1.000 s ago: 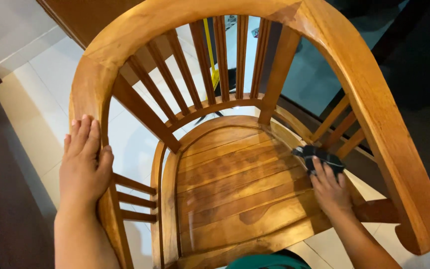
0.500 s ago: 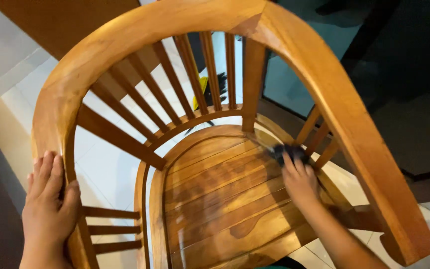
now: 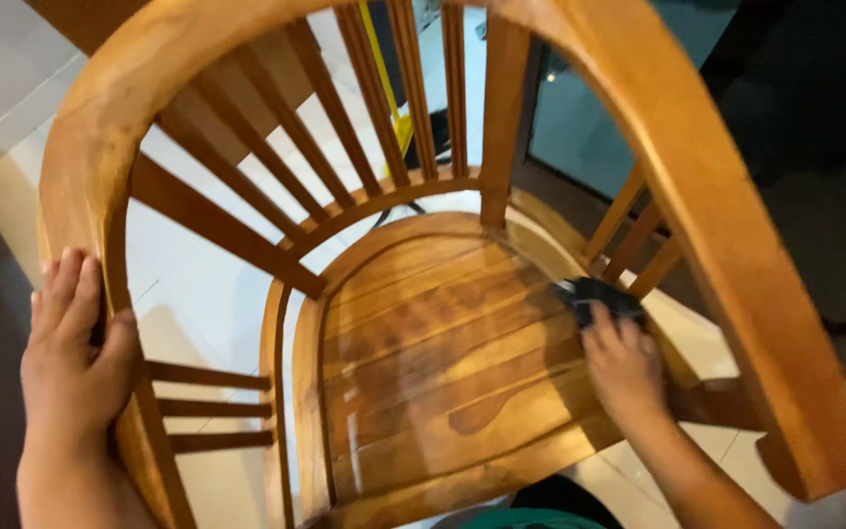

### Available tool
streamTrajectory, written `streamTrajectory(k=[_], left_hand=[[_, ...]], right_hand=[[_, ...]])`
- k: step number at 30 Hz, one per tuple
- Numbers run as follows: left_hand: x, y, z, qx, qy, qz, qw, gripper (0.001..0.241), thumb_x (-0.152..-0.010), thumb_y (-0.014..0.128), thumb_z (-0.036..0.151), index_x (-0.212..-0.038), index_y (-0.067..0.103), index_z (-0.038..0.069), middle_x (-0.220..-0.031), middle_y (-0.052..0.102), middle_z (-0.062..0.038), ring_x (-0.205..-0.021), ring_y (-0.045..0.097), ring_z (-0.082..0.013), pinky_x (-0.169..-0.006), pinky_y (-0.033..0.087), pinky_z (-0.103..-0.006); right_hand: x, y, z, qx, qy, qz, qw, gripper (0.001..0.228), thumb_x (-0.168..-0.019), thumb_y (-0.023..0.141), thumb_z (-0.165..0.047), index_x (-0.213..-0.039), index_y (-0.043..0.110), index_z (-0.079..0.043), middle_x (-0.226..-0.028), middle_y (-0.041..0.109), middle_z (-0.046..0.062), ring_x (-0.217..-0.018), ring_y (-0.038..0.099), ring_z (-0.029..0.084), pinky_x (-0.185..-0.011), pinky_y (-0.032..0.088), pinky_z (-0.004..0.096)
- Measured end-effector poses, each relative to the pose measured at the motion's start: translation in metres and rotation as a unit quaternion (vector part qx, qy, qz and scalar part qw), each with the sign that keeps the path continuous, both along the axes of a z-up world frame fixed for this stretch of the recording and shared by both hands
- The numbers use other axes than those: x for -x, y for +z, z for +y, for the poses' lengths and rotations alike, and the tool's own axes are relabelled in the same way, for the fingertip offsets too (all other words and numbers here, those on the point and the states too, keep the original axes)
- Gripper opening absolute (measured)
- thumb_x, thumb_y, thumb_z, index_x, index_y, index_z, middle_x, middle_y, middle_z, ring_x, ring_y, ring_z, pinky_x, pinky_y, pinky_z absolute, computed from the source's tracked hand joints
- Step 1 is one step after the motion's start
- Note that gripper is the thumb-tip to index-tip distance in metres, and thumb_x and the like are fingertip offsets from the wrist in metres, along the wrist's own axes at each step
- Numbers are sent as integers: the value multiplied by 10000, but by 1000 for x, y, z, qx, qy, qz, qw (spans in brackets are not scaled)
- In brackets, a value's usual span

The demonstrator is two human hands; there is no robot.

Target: The person wipes the surface of a wooden cabinet and then thoroughly cleans a wooden chair using a dark cloth. They wipe the chair's seat, backrest, armrests, and legs, moving around the furniture to reach different sides.

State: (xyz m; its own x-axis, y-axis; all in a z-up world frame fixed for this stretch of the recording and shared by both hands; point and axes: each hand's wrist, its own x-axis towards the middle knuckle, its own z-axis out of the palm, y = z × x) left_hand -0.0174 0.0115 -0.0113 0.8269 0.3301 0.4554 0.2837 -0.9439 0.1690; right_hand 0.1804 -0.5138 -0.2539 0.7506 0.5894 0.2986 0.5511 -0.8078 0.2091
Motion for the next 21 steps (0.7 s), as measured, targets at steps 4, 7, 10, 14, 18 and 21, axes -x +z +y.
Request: streamTrajectory(k=[4,7,10,14,18,21], left_hand=[[-2,2,1,-6,1,-2,1000,586,-998,598,177,-1559,504,39,-1655,442,-179,-1571,358,-362,-1289,272,-486],[10,0,-17,16,13,-1,1000,549,-1023,588,209,-1549,516,72,-1665,438,-167,-1588,340,-351,-1305,287,-473],[39,-2,-56,5,0,25,1000,594,-974,636,322,-1517,526,108,-1683,362,-199,-1580,253,-383,-1256,250,-510],[121,-31,-116,-104,-109,122,981,778,-801,677,516,-1483,536,170,-1592,414,-150,-1557,159,-426,-1212,152,-621],[186,-49,-143,-43,-125,85,988,604,-805,663,432,-1382,615,259,-1567,457,-70,-1539,267,-374,-1224,195,-578],[192,-51,-147,-20,-113,59,992,536,-877,656,293,-1407,640,217,-1569,511,-35,-1559,332,-358,-1272,219,-555]], right_hand=[[35,16,-21,27,-22,82,996,321,-753,672,-191,-1070,714,-159,-1417,560,90,-1143,556,322,-876,521,437],[48,-8,-26,22,-47,178,983,448,-735,671,-194,-1183,680,-206,-1424,541,98,-1198,544,347,-991,513,453],[44,-54,-10,-50,-95,252,962,639,-698,710,-266,-1330,632,-213,-1413,513,168,-1207,514,425,-1008,474,506],[118,-50,66,-128,1,245,961,719,-705,730,-558,-1333,661,-215,-1385,544,226,-1205,530,447,-999,432,557],[186,-28,104,-107,141,198,964,598,-615,762,-628,-1051,783,-219,-1246,660,167,-1166,569,419,-926,423,591],[150,-52,64,-48,1,193,980,369,-701,726,-460,-944,791,-190,-1083,714,147,-1049,631,383,-882,480,553]])
